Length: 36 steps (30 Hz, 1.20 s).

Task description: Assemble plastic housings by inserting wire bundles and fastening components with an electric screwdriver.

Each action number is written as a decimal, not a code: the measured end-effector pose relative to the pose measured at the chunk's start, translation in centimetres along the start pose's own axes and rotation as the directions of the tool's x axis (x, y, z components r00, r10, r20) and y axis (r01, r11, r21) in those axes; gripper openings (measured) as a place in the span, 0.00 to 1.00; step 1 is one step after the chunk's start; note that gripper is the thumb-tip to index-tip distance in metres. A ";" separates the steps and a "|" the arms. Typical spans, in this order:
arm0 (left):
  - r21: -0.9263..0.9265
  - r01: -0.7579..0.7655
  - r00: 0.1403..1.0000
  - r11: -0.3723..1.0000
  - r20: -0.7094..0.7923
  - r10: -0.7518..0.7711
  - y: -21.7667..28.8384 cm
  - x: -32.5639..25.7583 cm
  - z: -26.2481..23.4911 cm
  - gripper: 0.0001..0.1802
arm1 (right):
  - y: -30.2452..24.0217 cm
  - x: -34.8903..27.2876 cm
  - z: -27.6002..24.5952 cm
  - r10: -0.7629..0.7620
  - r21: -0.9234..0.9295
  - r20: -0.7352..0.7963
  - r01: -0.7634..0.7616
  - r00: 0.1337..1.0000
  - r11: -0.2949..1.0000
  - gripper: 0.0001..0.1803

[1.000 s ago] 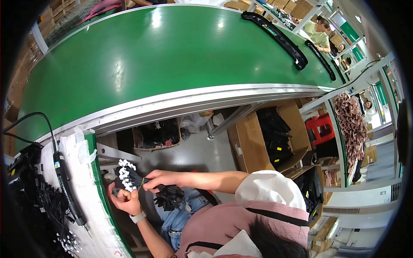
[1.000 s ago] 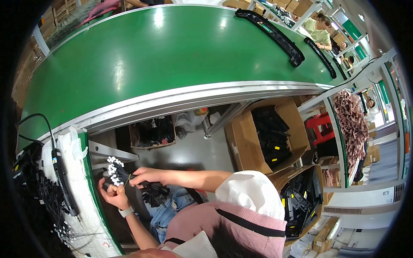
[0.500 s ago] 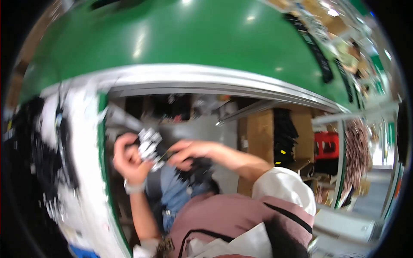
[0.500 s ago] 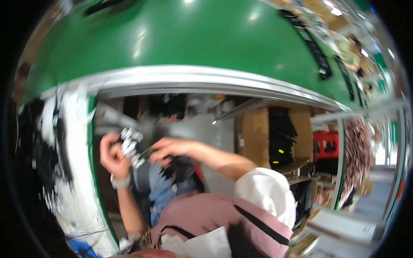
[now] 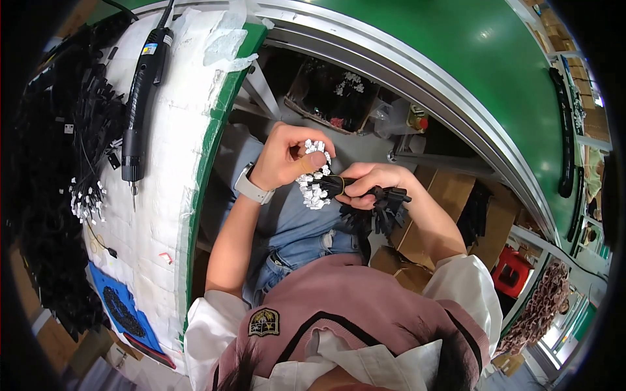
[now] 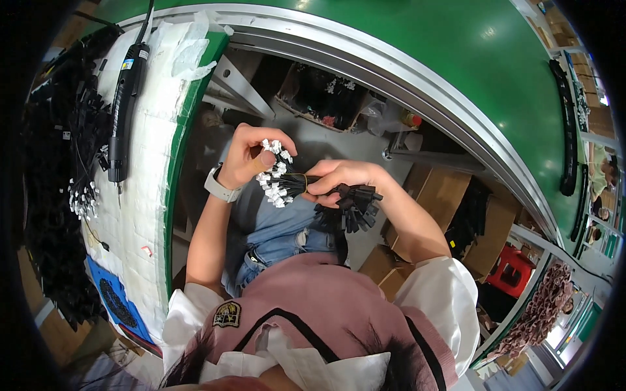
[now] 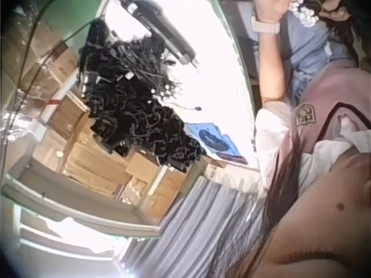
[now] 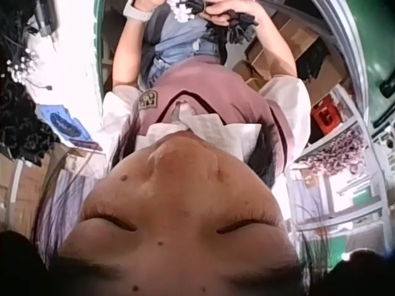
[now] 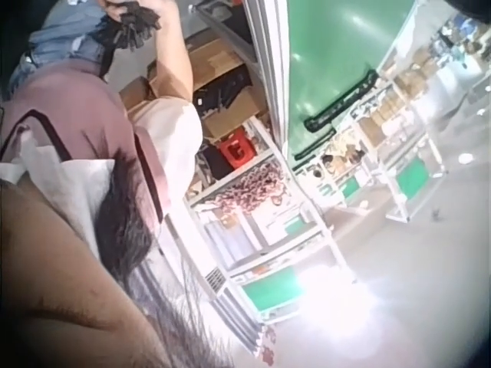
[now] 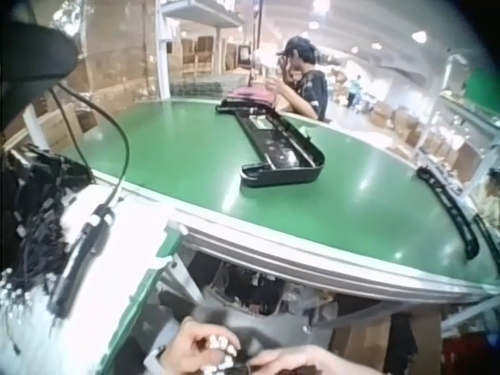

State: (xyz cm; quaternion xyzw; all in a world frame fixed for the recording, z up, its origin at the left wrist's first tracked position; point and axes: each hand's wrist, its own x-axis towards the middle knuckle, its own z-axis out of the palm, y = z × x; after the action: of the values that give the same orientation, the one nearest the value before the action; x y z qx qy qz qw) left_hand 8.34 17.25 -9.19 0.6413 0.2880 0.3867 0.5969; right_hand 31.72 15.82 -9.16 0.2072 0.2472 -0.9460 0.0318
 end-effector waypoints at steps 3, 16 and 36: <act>-0.012 0.021 0.999 1.000 0.028 -0.021 0.0 0.5 0.3 0.18 | -0.9 0.0 -0.5 0.041 -0.363 -0.085 -0.069 0.996 0.929 0.16; -0.270 0.460 0.878 0.846 -0.007 -0.479 -3.2 1.2 1.2 0.21 | -3.1 1.0 3.9 -0.347 -0.905 -0.083 -0.216 0.934 -0.365 0.13; -0.301 0.705 0.675 0.642 0.008 -0.737 -6.0 -1.7 -0.3 0.25 | -0.3 2.2 1.2 -0.633 -0.694 0.238 -0.328 0.737 -0.641 0.13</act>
State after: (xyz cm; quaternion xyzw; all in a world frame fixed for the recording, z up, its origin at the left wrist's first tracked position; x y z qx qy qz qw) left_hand 7.74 16.71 -15.40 0.3586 0.4960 0.1894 0.7678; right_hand 29.17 15.59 -8.96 0.2403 0.9647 -0.0394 -0.1008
